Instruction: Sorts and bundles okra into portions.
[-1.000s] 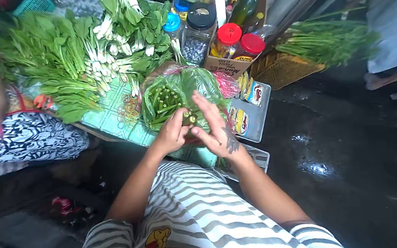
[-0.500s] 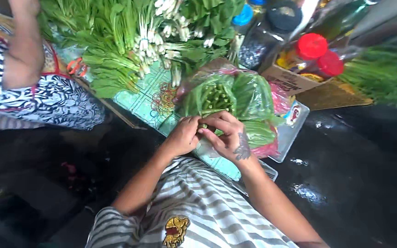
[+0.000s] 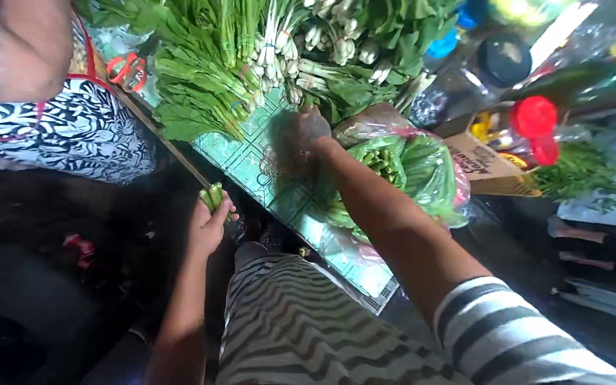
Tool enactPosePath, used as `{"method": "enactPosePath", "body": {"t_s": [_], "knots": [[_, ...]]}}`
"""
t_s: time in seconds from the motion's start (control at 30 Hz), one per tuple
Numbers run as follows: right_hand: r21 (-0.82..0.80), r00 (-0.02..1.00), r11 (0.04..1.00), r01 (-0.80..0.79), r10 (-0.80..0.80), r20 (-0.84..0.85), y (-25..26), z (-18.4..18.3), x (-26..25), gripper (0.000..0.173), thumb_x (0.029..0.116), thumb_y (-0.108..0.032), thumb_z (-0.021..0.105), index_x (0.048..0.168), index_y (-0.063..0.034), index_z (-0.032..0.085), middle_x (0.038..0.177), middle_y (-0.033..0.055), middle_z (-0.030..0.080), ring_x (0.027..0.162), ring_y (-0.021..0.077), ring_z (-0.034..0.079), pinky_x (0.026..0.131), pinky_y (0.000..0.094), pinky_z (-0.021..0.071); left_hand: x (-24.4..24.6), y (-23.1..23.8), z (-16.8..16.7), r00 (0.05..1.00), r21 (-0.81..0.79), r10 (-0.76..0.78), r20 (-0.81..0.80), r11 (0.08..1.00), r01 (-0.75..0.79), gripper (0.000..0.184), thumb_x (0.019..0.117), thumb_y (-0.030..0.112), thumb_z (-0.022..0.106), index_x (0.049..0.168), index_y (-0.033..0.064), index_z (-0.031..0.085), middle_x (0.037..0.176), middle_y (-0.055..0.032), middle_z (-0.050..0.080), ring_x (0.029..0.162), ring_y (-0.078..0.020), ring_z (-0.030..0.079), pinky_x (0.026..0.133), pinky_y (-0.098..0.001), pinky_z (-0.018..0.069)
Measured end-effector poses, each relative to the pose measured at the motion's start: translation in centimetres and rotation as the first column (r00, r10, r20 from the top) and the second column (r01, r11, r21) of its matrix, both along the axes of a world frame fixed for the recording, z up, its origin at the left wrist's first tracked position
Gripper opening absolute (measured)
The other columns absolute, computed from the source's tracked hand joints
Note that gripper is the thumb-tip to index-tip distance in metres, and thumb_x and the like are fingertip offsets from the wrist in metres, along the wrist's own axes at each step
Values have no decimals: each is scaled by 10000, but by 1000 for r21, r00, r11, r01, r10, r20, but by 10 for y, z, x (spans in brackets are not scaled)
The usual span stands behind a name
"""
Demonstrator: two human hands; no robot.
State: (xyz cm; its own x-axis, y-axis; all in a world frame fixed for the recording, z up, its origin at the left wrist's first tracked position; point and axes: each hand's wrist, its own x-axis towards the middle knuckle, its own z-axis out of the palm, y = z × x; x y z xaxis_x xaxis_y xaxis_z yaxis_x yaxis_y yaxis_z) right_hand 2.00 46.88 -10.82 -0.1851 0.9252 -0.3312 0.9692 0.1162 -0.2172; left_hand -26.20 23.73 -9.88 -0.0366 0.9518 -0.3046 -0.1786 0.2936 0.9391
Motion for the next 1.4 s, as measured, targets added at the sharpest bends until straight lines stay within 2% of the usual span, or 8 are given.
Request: {"method": "enactPosePath", "body": {"t_s": [0.33,0.47,0.6,0.77,0.87,1.13,1.23,1.4], "knots": [[161,929,915,-371,363,78,8,-44,-35,282,949,-254,605,1110,-63,736,1286,170,644,1260,391,560,1012,569,492,3,-18,-27,995,-71,55,81,996,-49,322,1032,142,587,1314,-2,529,1032,-111,690,895,-243,722,792,-435,647],[89,957,994,-59,82,-280,13,-15,-31,345,986,-216,588,1200,45,659,1239,230,653,1218,360,609,1068,539,487,11,1,-11,1000,-6,9,-17,1000,-9,378,1019,133,608,1365,15,510,1088,-107,681,898,-207,716,793,-411,642],[128,509,939,319,-56,-859,-5,34,12,346,953,-99,608,1248,45,498,963,119,674,814,205,702,783,432,626,21,18,0,996,85,-55,-70,994,61,366,1030,174,611,1348,25,508,1069,-100,675,890,-179,704,795,-383,630],[143,144,879,455,86,-986,-61,164,131,292,1008,-43,379,1278,-122,455,995,21,704,887,225,706,882,484,595,44,31,14,980,126,-164,-114,976,178,369,1012,181,633,1327,22,523,1021,-93,685,838,-181,704,768,-369,631],[269,55,833,483,278,-959,-126,223,212,451,892,79,472,1237,-207,418,1104,17,713,749,178,696,647,354,616,68,41,20,953,151,-275,-131,944,293,361,1010,186,635,1316,22,535,1016,-89,696,847,-196,716,773,-399,639],[443,628,775,451,77,-774,-275,222,260,1104,661,-578,897,1451,-154,253,1351,62,597,1202,259,640,964,448,601,195,49,69,734,219,-633,-247,701,679,472,995,185,647,1406,22,482,1113,-121,684,922,-204,711,823,-429,635],[456,738,825,333,72,-671,-286,211,220,1183,551,-493,924,1448,-31,308,1422,136,562,1264,220,604,1011,408,574,255,32,94,548,244,-697,-461,494,834,451,1001,238,653,1374,29,510,1055,-105,694,930,-172,696,852,-424,609],[366,944,912,186,-63,-324,-307,215,210,975,548,-443,878,1407,-184,498,1134,-10,701,1022,197,685,915,639,521,321,-2,123,386,260,-583,-715,291,921,329,958,192,633,1227,3,607,1131,-151,665,1073,-262,658,933,-500,559]]}}
